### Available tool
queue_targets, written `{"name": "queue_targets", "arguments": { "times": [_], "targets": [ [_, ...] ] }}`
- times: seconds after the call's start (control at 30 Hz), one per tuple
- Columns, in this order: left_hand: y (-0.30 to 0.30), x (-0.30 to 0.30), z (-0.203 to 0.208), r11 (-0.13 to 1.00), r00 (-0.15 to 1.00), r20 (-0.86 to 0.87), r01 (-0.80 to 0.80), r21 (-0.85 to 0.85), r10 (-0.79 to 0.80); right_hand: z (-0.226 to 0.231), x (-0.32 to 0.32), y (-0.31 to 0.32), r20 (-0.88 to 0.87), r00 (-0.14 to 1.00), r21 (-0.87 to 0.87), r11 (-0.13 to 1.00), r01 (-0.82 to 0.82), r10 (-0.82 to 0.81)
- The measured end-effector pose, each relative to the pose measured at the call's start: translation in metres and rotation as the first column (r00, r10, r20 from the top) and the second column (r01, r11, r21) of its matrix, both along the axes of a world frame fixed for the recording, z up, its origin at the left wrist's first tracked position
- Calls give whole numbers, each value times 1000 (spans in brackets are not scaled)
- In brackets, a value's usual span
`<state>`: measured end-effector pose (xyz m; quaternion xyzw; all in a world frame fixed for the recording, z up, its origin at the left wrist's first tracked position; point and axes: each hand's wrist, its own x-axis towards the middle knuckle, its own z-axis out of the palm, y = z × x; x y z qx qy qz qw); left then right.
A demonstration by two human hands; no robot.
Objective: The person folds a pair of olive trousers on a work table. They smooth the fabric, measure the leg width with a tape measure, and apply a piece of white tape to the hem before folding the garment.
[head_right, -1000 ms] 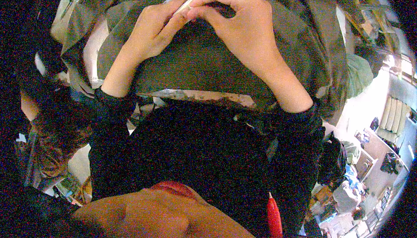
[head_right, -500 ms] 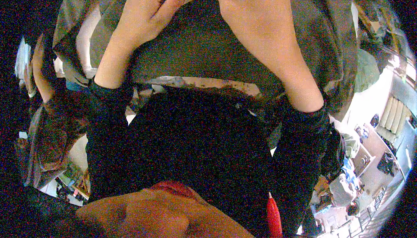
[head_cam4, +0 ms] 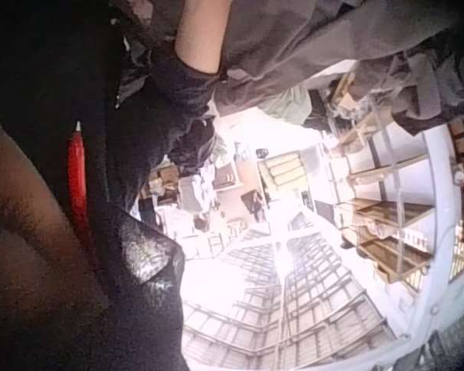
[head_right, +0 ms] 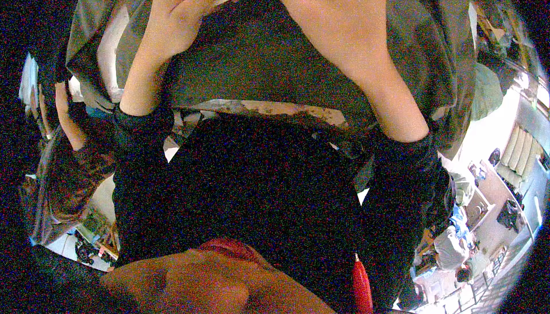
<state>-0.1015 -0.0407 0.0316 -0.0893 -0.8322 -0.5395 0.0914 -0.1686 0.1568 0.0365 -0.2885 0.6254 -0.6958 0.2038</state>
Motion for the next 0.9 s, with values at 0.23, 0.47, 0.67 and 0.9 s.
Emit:
{"name": "queue_targets", "arguments": {
  "times": [0.23,0.47,0.67,0.9],
  "targets": [
    [-15,-14,-6,954,980,53,-200,225,193,45,-2,13,-254,967,-220,975,-38,-20],
    [-12,-20,-11,842,908,-393,-320,-434,143,1,76,21,-162,985,430,894,124,-59],
    [-3,-20,-27,772,859,-505,-380,-510,90,-25,106,6,-267,928,538,759,367,-259],
    [0,-19,-44,668,934,-340,-321,-672,106,-9,99,-1,-729,678,582,440,684,-89]
  ]
}}
